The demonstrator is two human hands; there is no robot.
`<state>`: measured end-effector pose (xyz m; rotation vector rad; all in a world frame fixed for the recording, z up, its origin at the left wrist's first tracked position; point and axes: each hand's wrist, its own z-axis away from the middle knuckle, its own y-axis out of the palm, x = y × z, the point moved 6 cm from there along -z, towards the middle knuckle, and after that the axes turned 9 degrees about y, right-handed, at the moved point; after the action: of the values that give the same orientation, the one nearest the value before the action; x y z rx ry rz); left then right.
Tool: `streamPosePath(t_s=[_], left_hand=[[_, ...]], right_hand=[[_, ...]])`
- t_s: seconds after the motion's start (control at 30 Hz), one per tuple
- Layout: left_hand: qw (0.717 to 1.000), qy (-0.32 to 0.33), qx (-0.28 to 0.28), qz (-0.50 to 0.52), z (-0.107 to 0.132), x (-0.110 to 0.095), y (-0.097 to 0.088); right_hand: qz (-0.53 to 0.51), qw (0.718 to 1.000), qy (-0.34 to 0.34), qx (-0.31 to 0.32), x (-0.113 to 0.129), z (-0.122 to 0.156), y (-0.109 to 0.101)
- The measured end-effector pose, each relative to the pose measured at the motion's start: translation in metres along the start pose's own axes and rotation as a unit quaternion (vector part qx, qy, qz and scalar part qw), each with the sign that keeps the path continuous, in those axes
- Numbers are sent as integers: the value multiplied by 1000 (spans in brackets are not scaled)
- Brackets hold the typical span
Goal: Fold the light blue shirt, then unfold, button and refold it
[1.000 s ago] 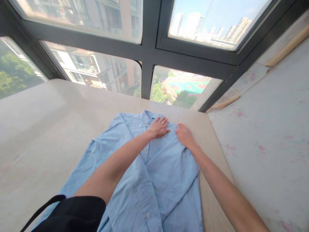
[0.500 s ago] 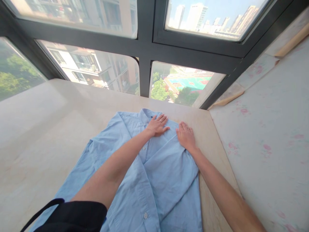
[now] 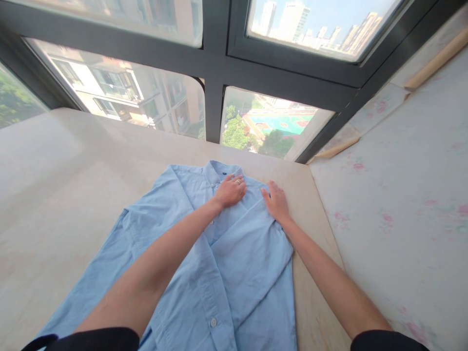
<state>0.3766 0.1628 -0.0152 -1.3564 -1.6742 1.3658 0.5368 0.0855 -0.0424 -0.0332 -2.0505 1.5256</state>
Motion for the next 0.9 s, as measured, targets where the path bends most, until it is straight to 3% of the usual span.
streamPosePath(t_s=[0.07, 0.17, 0.23, 0.33, 0.4, 0.53, 0.7, 0.9], left_hand=[[998, -52, 19, 18, -5, -2, 2], [988, -141, 50, 44, -16, -9, 3], [983, -167, 59, 51, -24, -19, 1], [985, -157, 44, 53, -32, -42, -2], [994, -98, 31, 47, -36, -61, 0], [995, 52, 74, 38, -41, -92, 23], [989, 57, 129, 51, -43, -89, 48], [989, 63, 122, 52, -41, -87, 47]], right_hand=[[-120, 992, 23, -8, -9, -1, -6], [-305, 948, 85, -40, -31, 7, -18], [-354, 925, 124, -58, -45, 20, -26], [-316, 933, 166, -34, -56, 49, -36], [-266, 947, 178, -10, -55, 70, -42], [-175, 980, 89, 26, -34, 102, -56], [-59, 995, 29, 71, -20, 132, -65], [33, 998, 15, 56, -22, 165, -70]])
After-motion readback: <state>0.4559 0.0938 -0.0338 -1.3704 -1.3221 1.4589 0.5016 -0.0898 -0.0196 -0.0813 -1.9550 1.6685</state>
